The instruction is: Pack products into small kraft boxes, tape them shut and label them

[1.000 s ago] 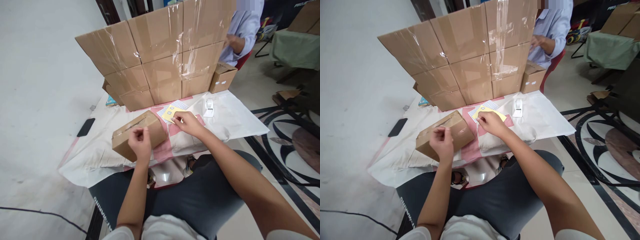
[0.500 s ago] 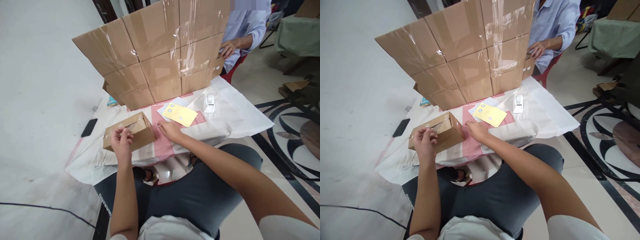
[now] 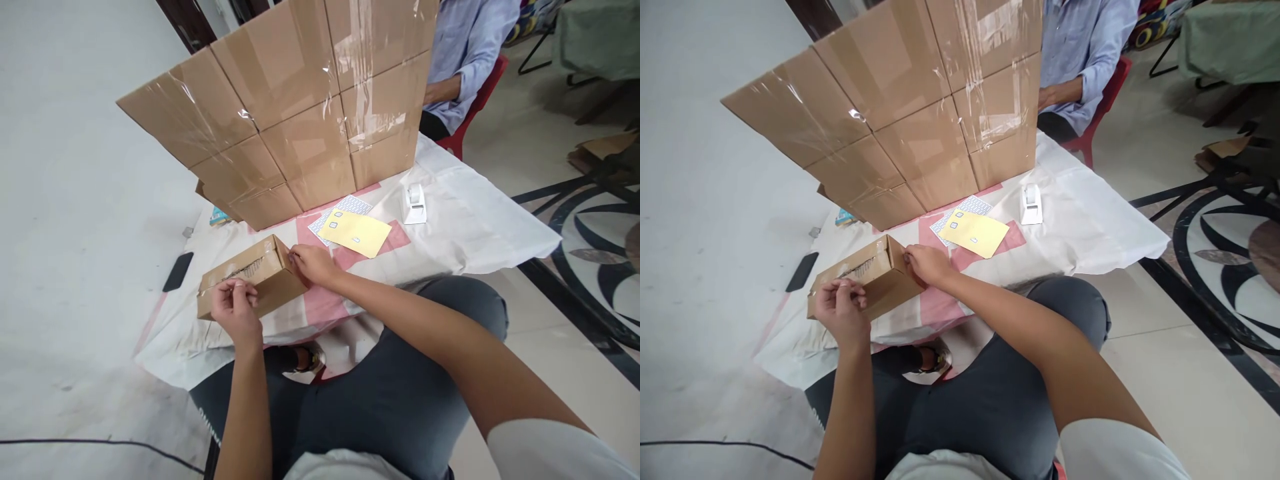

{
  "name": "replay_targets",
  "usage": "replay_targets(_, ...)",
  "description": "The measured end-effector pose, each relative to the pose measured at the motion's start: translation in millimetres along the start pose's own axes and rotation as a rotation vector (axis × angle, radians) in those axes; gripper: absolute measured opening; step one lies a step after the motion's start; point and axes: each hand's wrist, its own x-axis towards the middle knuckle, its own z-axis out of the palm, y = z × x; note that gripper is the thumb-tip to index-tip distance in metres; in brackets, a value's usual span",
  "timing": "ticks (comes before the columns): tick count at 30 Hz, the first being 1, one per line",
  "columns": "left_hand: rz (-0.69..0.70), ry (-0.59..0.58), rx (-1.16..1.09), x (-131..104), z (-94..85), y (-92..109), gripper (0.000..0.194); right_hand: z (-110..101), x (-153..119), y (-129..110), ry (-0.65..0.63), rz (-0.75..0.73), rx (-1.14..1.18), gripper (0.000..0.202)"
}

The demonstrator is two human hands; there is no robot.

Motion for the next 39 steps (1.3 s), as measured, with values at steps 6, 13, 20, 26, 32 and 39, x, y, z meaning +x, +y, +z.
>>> replay_targets(6,0.017,0.029,0.064,-2.3,1.1,-2.5,0.018,8.7,-3.9,1.4,0.03,0.025,0.197,0.019)
replay_targets(13,0.052,0.086,0.23,-2.6,-2.6,-10.5,0.016,5.7,-29.6,-0.4,-0.008,-0.006,0.249,0.015)
replay_targets(20,0.072,0.076,0.275,-4.5,-3.9,-13.8,0.017,8.1,-17.4,1.9,0.202,0.132,0.276,0.018)
replay_targets(26,0.11,0.072,0.302,-5.1,-2.2,-10.3,0.015,14.8,-15.1,1.0,0.137,0.106,0.29,0.019)
replay_targets(32,0.182,0.049,0.376,-9.7,0.9,-10.7,0.012,23.1,-19.6,3.4,0.128,0.202,0.423,0.018)
replay_targets(39,0.252,0.019,0.383,-12.0,3.3,-9.1,0.011,19.6,-16.1,1.5,0.199,0.218,0.458,0.018)
